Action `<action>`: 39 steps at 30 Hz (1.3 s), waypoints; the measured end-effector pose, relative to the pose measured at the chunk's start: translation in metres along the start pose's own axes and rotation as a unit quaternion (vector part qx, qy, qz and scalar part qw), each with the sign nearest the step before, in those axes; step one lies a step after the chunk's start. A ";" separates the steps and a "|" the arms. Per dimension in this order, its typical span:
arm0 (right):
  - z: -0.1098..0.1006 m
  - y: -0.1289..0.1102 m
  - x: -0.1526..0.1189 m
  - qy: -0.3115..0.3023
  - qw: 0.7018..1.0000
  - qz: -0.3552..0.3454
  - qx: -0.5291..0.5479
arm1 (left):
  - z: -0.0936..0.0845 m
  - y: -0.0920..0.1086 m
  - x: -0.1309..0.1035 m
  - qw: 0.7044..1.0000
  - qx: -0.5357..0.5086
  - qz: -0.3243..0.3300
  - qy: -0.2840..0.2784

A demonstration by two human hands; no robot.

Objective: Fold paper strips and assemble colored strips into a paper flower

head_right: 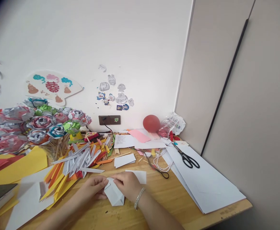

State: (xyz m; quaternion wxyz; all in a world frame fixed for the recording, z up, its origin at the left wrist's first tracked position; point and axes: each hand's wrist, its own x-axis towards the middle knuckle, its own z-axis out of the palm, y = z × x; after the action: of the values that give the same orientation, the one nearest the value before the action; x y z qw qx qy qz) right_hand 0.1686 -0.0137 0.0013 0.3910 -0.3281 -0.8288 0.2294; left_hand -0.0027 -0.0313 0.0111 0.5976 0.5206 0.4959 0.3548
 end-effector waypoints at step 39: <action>0.009 0.002 0.002 0.012 0.980 0.157 0.124 | 0.012 0.002 -0.004 0.974 0.182 0.126 0.049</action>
State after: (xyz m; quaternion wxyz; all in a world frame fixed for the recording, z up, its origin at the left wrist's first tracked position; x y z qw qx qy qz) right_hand 0.1614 -0.0113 -0.0042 0.3978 -0.4058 -0.7274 0.3847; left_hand 0.0077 -0.0375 0.0136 0.4182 0.6608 0.5115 0.3561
